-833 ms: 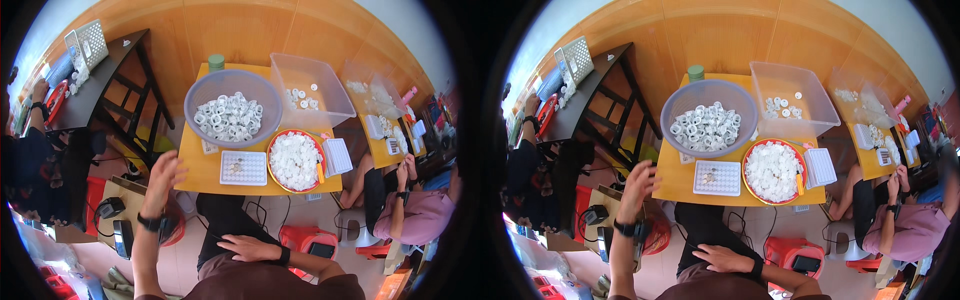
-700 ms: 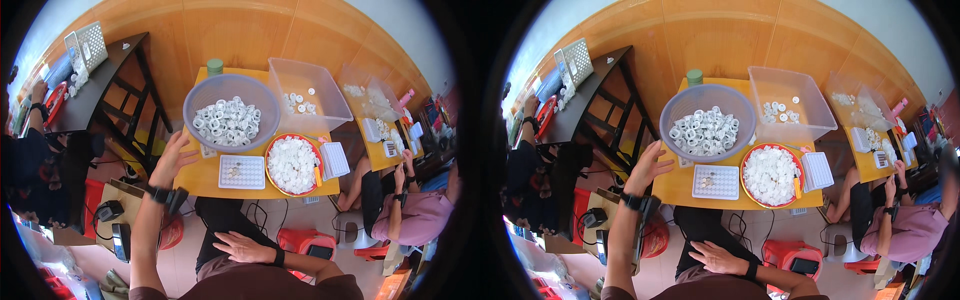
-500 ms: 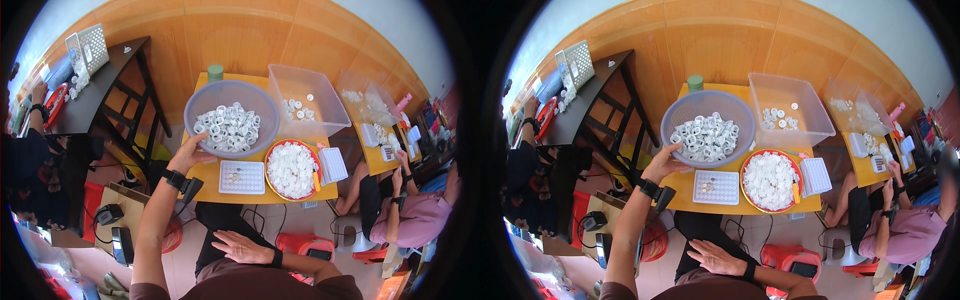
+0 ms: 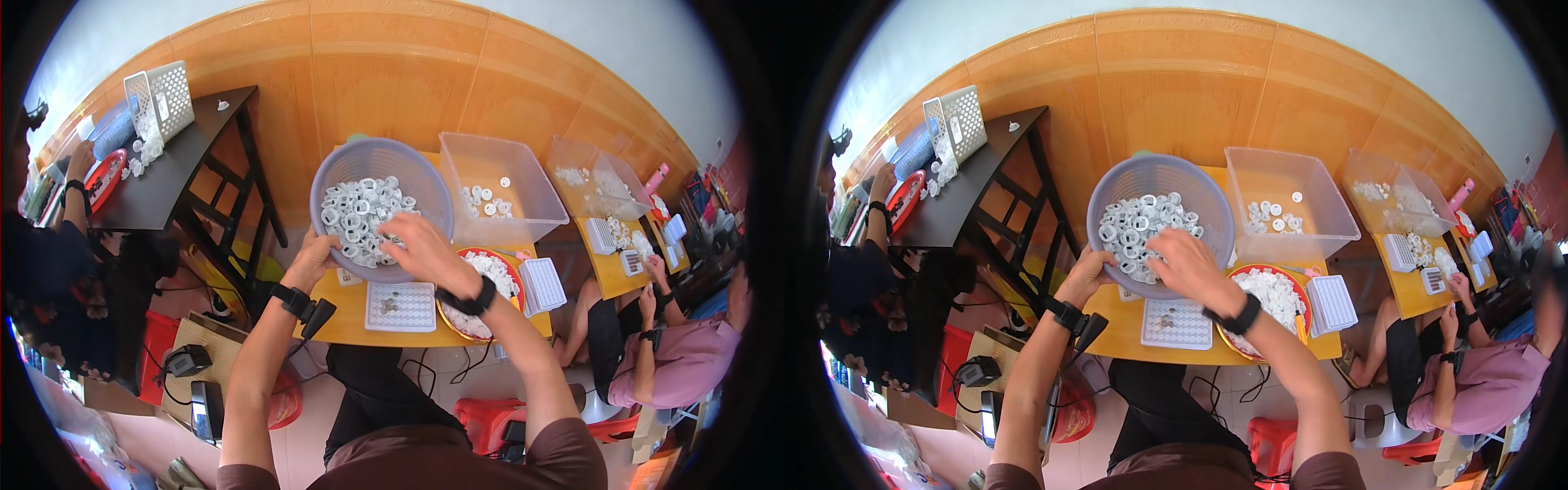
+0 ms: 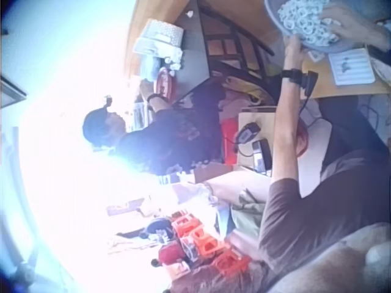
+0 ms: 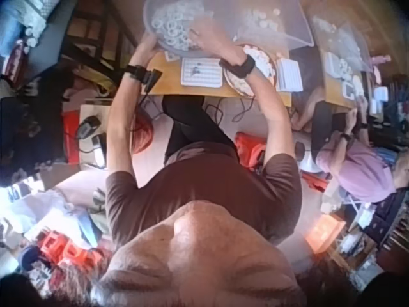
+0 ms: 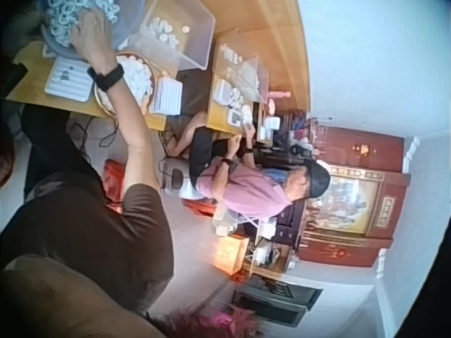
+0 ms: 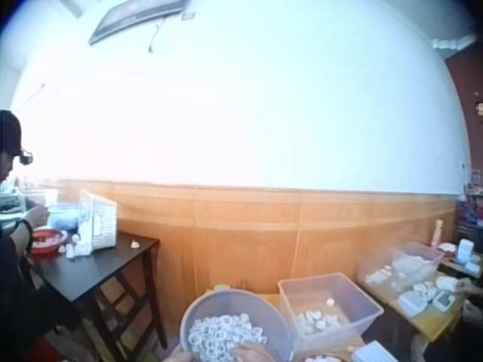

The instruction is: Assembling small white plastic components by hand and placing them in a tray.

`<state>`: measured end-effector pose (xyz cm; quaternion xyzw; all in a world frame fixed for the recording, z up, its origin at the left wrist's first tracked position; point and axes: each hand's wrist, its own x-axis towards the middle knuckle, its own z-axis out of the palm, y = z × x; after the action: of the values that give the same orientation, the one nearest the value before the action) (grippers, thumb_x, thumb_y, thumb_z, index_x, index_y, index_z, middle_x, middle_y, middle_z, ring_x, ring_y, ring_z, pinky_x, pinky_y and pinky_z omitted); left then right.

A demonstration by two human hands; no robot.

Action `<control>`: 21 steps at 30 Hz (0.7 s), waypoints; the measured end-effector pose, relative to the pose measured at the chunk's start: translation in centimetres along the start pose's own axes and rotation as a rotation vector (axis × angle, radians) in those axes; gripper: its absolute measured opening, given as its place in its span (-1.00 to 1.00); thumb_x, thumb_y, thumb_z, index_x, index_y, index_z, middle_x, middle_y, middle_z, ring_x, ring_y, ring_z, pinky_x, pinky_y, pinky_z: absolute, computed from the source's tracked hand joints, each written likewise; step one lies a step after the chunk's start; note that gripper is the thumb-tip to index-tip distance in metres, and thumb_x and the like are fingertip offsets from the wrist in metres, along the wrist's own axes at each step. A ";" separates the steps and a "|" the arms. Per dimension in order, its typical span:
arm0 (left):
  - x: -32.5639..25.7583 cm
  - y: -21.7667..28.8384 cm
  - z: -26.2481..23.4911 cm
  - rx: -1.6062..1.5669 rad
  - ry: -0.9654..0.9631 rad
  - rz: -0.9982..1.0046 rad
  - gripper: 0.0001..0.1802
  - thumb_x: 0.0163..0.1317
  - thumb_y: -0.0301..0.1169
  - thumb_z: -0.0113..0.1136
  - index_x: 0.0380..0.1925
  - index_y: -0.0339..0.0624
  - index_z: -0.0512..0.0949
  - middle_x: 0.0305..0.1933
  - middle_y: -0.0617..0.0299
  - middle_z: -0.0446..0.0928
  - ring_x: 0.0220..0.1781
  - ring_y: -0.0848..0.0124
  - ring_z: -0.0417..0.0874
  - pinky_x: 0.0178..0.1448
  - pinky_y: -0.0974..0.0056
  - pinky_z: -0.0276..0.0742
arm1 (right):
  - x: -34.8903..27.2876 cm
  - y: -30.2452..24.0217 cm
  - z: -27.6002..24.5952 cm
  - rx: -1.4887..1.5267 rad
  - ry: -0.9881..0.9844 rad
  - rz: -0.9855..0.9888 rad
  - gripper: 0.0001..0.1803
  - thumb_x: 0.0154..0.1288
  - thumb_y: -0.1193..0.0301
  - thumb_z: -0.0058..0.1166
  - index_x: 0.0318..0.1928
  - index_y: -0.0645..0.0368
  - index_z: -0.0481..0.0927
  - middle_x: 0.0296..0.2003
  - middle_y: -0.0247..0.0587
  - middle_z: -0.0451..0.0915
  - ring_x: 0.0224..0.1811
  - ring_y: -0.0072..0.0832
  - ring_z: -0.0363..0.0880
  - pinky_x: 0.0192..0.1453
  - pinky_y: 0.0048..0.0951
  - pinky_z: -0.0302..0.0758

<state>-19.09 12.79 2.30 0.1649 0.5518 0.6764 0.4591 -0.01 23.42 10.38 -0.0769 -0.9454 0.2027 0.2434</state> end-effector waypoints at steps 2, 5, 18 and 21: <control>-0.5 0.4 0.9 -0.007 0.027 0.090 -0.38 -0.16 -0.70 -0.05 0.05 -0.23 0.27 -0.17 0.07 0.45 -0.27 0.20 0.59 -0.35 0.06 0.68 | 3.3 1.5 1.1 -0.037 -0.034 -0.037 -0.69 0.09 0.42 0.08 -0.13 0.27 0.50 -0.22 -0.05 0.49 -0.08 -0.13 0.43 0.01 -0.23 0.38; -0.3 0.1 1.2 0.026 0.050 0.102 -0.40 -0.17 -0.69 -0.05 0.03 -0.22 0.28 -0.24 0.10 0.45 -0.35 0.25 0.59 -0.39 0.10 0.68 | 6.8 3.3 4.5 -0.051 -0.085 -0.052 -0.60 0.07 0.42 0.07 -0.04 0.25 0.43 -0.06 -0.06 0.41 0.04 -0.11 0.36 0.06 -0.26 0.36; -0.2 -0.9 0.2 -0.036 0.021 0.053 -0.37 -0.18 -0.66 -0.07 0.05 -0.22 0.23 -0.26 0.12 0.42 -0.44 0.29 0.56 -0.52 0.22 0.63 | 5.4 5.9 7.7 -0.226 -0.449 0.073 -0.56 0.07 0.14 0.08 -0.04 0.01 0.47 -0.03 -0.21 0.34 0.14 -0.24 0.25 -0.01 0.05 0.24; -0.5 -0.9 0.3 -0.084 0.013 0.091 -0.48 -0.12 -0.65 -0.06 -0.03 -0.25 0.28 -0.27 0.11 0.44 -0.40 0.29 0.56 -0.38 0.12 0.68 | 4.0 6.1 5.8 -0.175 -0.506 0.141 -0.56 0.08 0.12 0.08 -0.05 0.03 0.49 -0.06 -0.19 0.38 0.12 -0.23 0.30 0.02 -0.09 0.30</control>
<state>-18.20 12.54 1.74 0.1660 0.5179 0.7202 0.4308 -6.02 27.89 4.91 -0.1100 -0.9824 0.1494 -0.0228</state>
